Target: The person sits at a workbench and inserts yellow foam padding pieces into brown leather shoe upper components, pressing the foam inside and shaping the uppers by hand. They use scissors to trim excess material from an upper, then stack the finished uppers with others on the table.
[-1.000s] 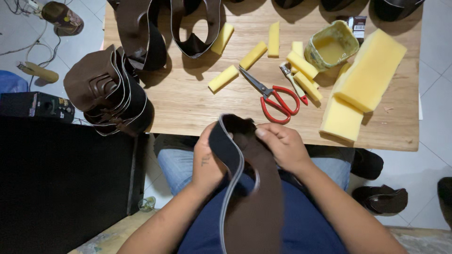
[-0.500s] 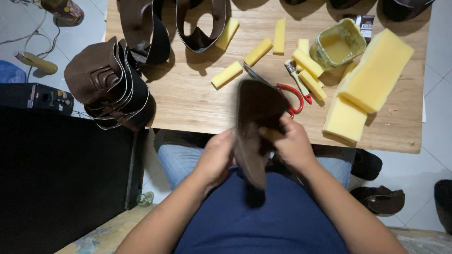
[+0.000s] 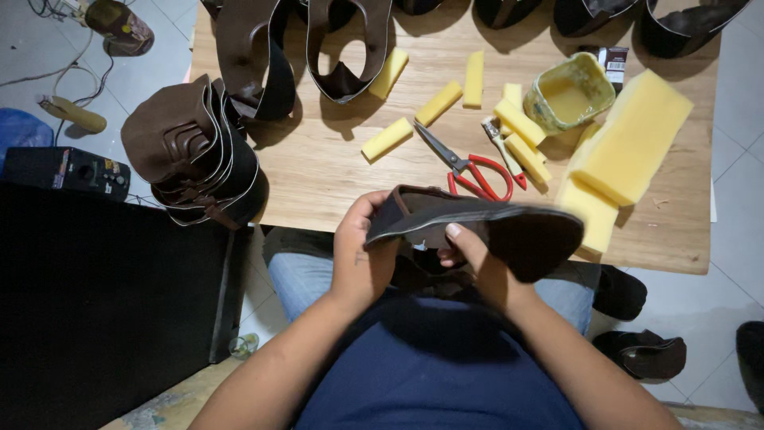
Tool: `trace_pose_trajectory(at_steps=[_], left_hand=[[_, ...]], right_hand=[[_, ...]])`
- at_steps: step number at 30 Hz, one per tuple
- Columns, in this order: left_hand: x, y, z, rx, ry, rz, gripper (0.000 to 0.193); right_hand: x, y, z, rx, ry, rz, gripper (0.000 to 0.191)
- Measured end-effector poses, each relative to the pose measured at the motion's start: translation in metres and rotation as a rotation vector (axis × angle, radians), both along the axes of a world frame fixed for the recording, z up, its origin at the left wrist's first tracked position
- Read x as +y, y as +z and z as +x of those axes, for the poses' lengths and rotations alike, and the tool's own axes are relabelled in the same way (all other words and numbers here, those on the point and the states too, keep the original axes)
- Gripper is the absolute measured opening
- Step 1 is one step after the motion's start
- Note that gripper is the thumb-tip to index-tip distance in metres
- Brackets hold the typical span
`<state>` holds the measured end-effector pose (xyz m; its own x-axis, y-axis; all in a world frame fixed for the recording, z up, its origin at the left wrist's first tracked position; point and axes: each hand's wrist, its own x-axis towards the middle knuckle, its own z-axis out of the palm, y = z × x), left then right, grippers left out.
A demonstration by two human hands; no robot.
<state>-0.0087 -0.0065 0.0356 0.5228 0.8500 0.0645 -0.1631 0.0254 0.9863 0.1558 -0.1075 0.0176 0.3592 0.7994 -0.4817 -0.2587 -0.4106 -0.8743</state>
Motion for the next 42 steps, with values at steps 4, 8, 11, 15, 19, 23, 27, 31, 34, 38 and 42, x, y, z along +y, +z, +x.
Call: trace_pose_trajectory(at_steps=[4,8,11,15,19,23,27,31,34,38,42], left_hand=[[0.002,-0.014,-0.005,0.000,0.019,-0.093,0.023],[0.000,-0.024,-0.008,-0.002,0.049,-0.184,0.022],[-0.001,-0.027,-0.008,0.000,0.077,-0.285,0.021],[-0.002,-0.023,-0.011,-0.081,0.030,-0.202,0.021],[-0.005,-0.012,-0.016,0.174,0.106,0.106,0.018],[-0.011,0.000,-0.017,0.306,0.017,0.347,0.014],[-0.018,0.004,-0.002,0.179,-0.069,0.102,0.015],[-0.020,0.008,-0.001,0.316,-0.100,0.381,0.012],[-0.023,0.009,-0.004,0.301,-0.161,0.354,0.010],[-0.026,0.008,-0.004,0.218,-0.115,0.380,0.013],[-0.026,0.006,-0.005,0.232,-0.078,0.282,0.015]], right_hand=[[-0.007,-0.015,0.003,-0.035,-0.109,0.192,0.028],[-0.014,-0.019,0.004,0.060,-0.096,0.375,0.023],[-0.015,-0.019,0.003,-0.004,-0.054,0.383,0.023],[-0.012,-0.012,0.001,-0.123,-0.095,0.401,0.015],[-0.011,0.010,0.008,-0.480,-0.028,0.451,0.033],[0.004,0.026,-0.003,-0.343,-0.202,0.282,0.036],[0.015,0.034,-0.016,-0.307,-0.093,0.157,0.031],[0.014,0.039,-0.018,-0.236,-0.019,0.277,0.015],[0.014,0.039,-0.018,-0.190,0.000,0.237,0.011],[0.017,0.033,-0.019,-0.241,-0.061,0.274,0.019],[0.016,0.024,-0.015,-0.438,-0.099,0.373,0.031]])
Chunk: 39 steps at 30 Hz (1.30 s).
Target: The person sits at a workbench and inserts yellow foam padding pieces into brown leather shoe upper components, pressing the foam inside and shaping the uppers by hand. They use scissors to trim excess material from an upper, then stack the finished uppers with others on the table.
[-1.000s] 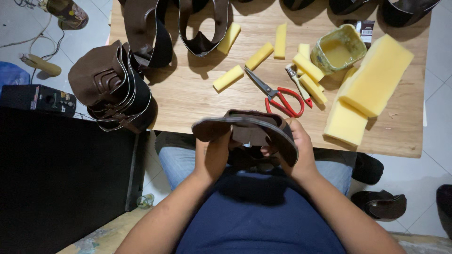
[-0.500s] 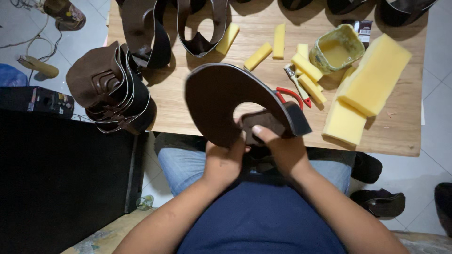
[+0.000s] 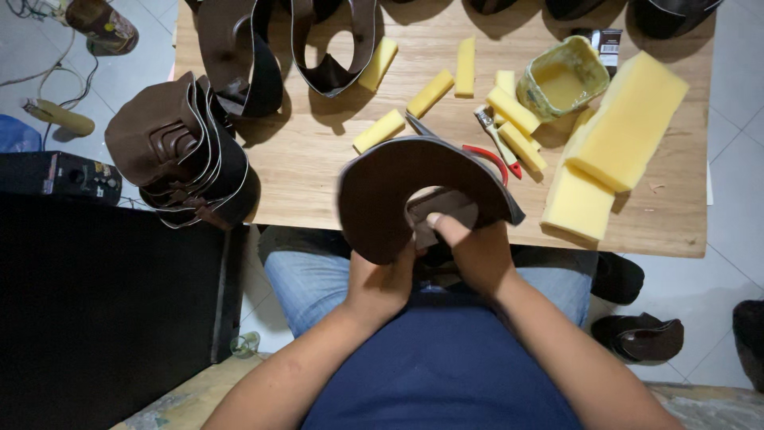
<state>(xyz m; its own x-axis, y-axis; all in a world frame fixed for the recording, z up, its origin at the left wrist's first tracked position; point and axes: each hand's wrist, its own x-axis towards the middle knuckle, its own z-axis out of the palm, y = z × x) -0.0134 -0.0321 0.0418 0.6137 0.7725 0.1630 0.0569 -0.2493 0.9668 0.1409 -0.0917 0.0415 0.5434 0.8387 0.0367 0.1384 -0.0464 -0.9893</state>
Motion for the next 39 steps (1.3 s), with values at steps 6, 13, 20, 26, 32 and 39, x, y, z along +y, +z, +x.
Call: trace_pose_trajectory(at_steps=[6,13,20,26,32,39], left_hand=[[0.000,0.003,-0.008,-0.042,-0.015,0.039,0.015],[0.007,0.010,-0.014,0.088,0.112,0.091,0.017],[0.020,-0.004,-0.006,-0.020,0.238,-0.072,0.028],[0.025,-0.014,-0.012,-0.012,0.284,0.026,0.015],[0.026,-0.018,-0.013,0.033,0.288,0.107,0.014],[0.029,-0.033,-0.015,0.001,0.228,-0.048,0.015]], right_hand=[[-0.001,-0.026,0.011,-0.069,-0.125,-0.155,0.037],[-0.001,-0.035,0.025,0.471,-0.103,-0.125,0.034],[-0.004,-0.035,0.013,0.429,-0.080,-0.153,0.035],[-0.008,-0.039,0.012,0.422,-0.004,-0.095,0.035],[-0.007,-0.037,0.013,0.369,-0.048,-0.116,0.035],[-0.013,-0.038,0.013,0.304,0.107,0.056,0.035]])
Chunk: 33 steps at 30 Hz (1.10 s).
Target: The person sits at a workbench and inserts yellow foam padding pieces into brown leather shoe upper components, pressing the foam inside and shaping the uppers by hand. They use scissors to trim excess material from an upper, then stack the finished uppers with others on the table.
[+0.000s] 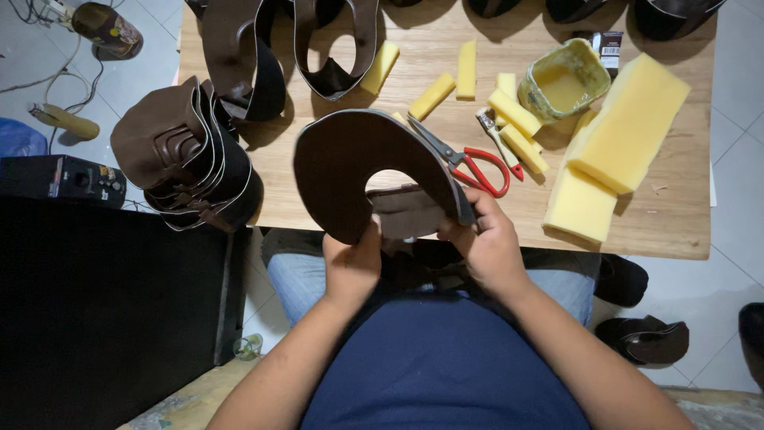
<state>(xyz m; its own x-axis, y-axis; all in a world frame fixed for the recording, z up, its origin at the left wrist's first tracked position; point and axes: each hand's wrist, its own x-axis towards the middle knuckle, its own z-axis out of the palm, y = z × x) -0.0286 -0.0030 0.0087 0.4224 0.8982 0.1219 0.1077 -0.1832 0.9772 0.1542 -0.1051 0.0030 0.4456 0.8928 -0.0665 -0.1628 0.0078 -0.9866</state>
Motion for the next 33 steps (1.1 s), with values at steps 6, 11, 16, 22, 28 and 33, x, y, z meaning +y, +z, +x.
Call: trace_pose_trajectory(at_steps=[6,11,16,22,28,33], left_hand=[[-0.007,-0.009,0.006,-0.078,0.026,-0.217,0.010],[-0.009,0.000,0.009,-0.109,-0.013,-0.237,0.008],[-0.007,0.031,0.000,-0.215,-0.442,-0.219,0.053],[-0.002,0.065,-0.010,-0.110,-0.623,-0.182,0.083],[-0.003,0.069,-0.013,-0.128,-0.662,-0.099,0.037],[-0.010,0.067,-0.012,-0.177,-0.421,-0.594,0.025]], right_hand=[[-0.004,0.000,-0.003,-0.089,0.030,0.083,0.046],[-0.006,-0.003,-0.001,-0.122,0.017,0.040,0.045],[0.000,-0.013,0.009,0.032,-0.137,-0.152,0.021],[-0.013,-0.011,0.015,0.244,0.022,-0.194,0.024],[-0.009,-0.002,0.009,0.289,0.140,-0.167,0.023],[-0.013,0.021,0.017,0.321,-0.012,-0.074,0.041]])
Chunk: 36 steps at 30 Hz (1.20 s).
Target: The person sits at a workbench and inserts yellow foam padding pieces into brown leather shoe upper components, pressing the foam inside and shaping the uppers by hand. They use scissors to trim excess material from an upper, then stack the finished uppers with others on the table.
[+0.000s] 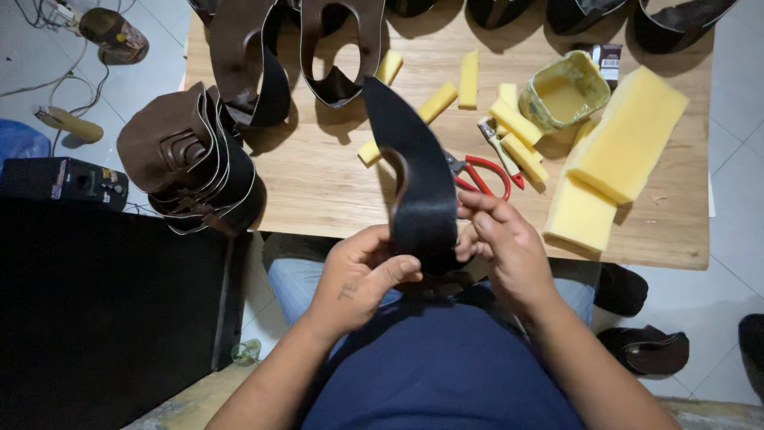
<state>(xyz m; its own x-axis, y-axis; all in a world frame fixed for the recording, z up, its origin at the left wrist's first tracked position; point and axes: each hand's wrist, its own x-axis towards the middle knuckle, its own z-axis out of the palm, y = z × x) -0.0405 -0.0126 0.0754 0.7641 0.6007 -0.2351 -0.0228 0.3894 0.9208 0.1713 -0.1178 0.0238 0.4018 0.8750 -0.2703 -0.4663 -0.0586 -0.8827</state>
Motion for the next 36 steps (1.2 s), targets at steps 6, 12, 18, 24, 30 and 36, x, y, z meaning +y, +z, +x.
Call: trace_pose_trajectory(at_steps=[6,12,18,24,30,36], left_hand=[[-0.008,0.006,0.004,0.112,-0.096,0.834,0.031],[-0.014,0.015,0.009,0.190,-0.096,0.786,0.037],[-0.018,0.026,0.002,0.091,-0.243,0.451,0.036],[-0.012,0.027,-0.004,0.155,-0.103,0.832,0.040],[0.007,0.016,-0.017,-0.150,0.066,0.088,0.073],[-0.007,-0.006,-0.007,-0.204,0.049,-0.117,0.080]], right_hand=[[-0.016,0.007,-0.003,-0.007,0.223,0.176,0.040],[-0.019,-0.006,0.000,0.029,0.092,0.107,0.035],[-0.026,-0.023,0.005,0.411,0.200,0.109,0.033],[-0.024,-0.028,0.018,0.307,0.074,0.070,0.038],[-0.019,-0.005,0.008,-0.191,0.186,0.252,0.078],[-0.008,0.017,-0.012,-1.202,0.191,0.372,0.053]])
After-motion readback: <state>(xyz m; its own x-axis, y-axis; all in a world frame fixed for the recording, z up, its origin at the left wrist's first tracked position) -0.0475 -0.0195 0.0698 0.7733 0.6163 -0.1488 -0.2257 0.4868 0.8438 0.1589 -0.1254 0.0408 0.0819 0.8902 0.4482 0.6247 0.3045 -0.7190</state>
